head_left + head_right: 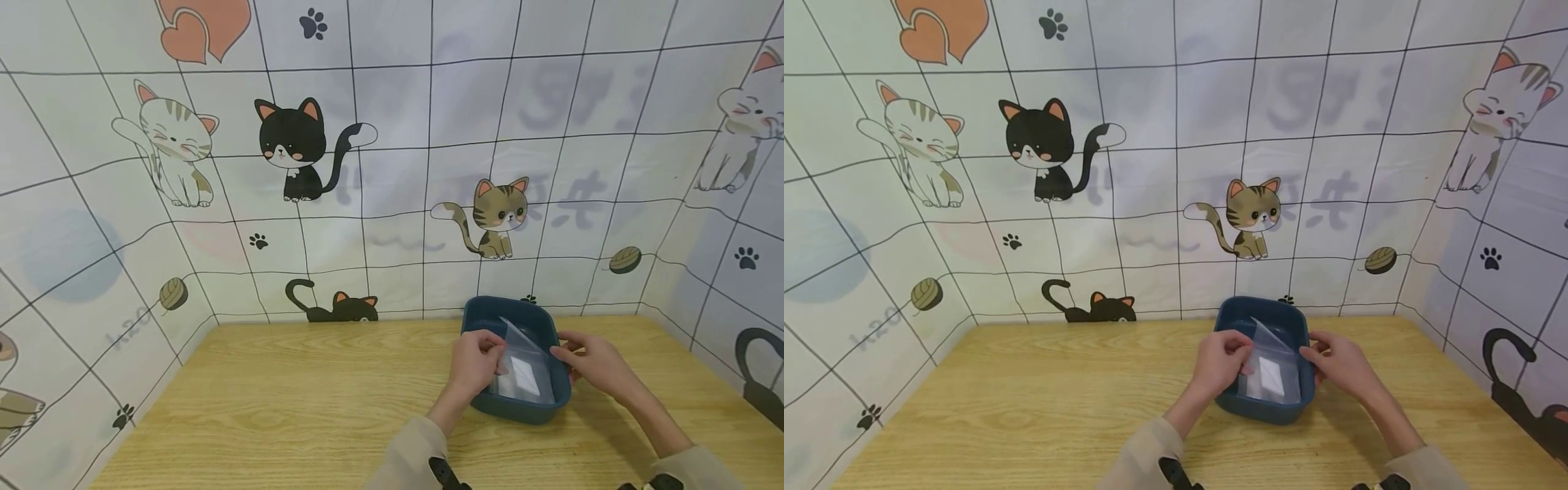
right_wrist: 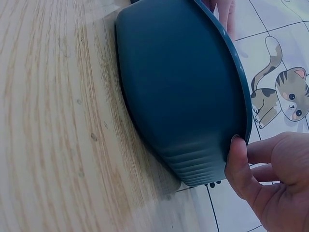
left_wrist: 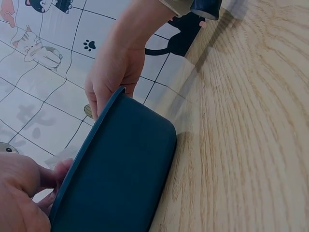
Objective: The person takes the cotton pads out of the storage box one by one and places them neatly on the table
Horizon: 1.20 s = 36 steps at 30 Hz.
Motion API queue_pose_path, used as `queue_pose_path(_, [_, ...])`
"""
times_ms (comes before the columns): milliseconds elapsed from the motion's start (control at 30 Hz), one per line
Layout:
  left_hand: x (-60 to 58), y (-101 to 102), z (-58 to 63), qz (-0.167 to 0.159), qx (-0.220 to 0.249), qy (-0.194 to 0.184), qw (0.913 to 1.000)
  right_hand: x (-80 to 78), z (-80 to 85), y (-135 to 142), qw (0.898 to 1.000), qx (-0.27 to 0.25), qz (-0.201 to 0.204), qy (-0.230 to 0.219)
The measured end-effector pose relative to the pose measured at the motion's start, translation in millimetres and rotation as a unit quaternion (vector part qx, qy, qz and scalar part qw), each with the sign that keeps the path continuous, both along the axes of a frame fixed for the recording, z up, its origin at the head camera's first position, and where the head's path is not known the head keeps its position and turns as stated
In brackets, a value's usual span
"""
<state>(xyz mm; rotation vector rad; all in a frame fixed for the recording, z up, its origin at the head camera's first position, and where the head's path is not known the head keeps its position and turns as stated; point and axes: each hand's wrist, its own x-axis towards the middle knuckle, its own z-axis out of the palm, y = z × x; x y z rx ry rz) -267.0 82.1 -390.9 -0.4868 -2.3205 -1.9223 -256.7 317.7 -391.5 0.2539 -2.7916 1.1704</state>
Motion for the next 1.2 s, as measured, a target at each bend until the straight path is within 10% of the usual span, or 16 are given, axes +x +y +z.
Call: queue_pose_path(1200, [-0.8,-16.9,-1.8,0.029,0.055,-0.015,0.9979,1.2,1.2,-0.8,1.000,-0.011,0.009,0.000])
